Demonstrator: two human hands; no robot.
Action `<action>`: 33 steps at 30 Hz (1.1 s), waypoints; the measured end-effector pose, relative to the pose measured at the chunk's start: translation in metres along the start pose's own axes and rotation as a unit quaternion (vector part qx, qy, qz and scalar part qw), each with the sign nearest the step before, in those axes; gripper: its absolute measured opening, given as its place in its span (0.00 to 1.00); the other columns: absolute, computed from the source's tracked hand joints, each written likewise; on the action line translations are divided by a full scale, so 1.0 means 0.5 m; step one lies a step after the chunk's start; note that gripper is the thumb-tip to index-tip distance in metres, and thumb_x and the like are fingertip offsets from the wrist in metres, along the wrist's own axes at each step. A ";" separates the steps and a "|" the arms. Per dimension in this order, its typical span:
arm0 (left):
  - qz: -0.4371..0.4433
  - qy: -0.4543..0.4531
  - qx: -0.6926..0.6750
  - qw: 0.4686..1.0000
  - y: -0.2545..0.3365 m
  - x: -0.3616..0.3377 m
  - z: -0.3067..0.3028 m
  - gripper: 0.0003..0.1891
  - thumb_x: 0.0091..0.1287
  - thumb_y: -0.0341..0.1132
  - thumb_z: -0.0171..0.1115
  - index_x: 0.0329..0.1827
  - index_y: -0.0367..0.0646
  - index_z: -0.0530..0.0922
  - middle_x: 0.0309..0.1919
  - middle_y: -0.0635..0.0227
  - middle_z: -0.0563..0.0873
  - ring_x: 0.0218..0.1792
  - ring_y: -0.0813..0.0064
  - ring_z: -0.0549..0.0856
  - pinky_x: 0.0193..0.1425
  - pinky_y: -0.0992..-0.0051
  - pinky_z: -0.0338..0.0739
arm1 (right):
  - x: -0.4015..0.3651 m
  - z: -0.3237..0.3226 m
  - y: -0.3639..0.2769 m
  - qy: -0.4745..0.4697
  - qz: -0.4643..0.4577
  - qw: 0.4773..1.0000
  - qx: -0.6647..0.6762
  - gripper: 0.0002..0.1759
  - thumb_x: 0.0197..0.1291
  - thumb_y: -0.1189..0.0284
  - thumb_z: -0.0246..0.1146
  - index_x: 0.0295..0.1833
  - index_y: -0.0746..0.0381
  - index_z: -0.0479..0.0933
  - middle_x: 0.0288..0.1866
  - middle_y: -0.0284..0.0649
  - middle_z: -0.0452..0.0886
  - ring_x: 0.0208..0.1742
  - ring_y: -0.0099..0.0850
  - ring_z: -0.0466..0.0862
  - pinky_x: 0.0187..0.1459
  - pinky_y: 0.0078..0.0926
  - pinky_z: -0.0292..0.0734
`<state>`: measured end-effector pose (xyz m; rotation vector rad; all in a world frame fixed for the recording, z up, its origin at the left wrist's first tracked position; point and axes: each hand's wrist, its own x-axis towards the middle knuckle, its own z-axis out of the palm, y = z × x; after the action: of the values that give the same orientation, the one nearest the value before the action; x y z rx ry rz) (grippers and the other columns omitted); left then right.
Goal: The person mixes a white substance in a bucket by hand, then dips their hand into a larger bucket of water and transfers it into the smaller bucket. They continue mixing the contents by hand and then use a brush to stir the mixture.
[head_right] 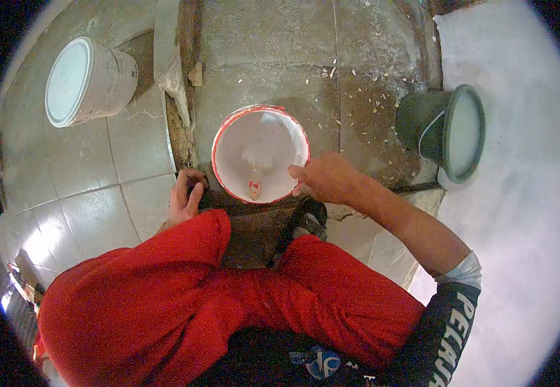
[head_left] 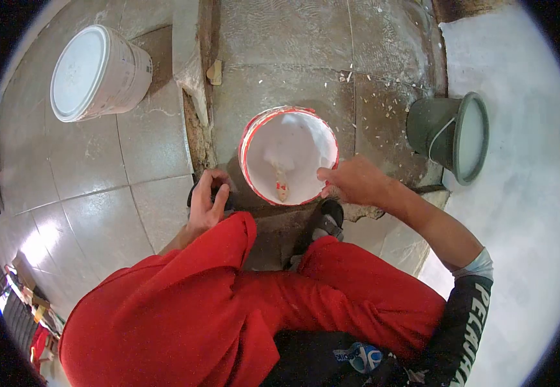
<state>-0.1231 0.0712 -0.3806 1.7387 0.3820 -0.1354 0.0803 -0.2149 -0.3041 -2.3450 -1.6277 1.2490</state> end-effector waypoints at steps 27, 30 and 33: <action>-0.001 0.019 -0.027 0.999 -0.005 0.004 0.004 0.09 0.71 0.29 0.54 0.49 0.34 0.72 0.35 0.61 0.79 0.37 0.71 0.79 0.46 0.72 0.75 | -0.049 0.034 -0.036 0.120 0.326 0.858 0.379 0.18 0.65 0.59 0.63 0.42 0.64 0.72 0.28 0.40 0.81 0.27 0.34 0.84 0.28 0.37 0.78; 0.009 0.011 -0.019 1.000 -0.006 0.007 0.004 0.09 0.71 0.29 0.54 0.49 0.34 0.72 0.35 0.61 0.79 0.37 0.71 0.79 0.46 0.72 0.75 | -0.039 0.032 -0.050 0.076 0.351 0.766 0.533 0.22 0.66 0.56 0.62 0.43 0.68 0.76 0.30 0.38 0.81 0.25 0.27 0.83 0.24 0.27 0.78; -0.001 0.005 -0.020 1.000 -0.004 0.006 0.003 0.09 0.71 0.29 0.54 0.49 0.34 0.72 0.35 0.61 0.79 0.37 0.71 0.79 0.46 0.71 0.74 | -0.030 0.031 -0.050 0.090 0.301 0.770 0.555 0.24 0.67 0.56 0.59 0.48 0.71 0.78 0.33 0.40 0.84 0.24 0.26 0.84 0.22 0.24 0.78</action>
<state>-0.1205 0.0706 -0.3837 1.7013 0.3910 -0.1187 0.0493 -0.2217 -0.2947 -1.9799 0.1251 1.3825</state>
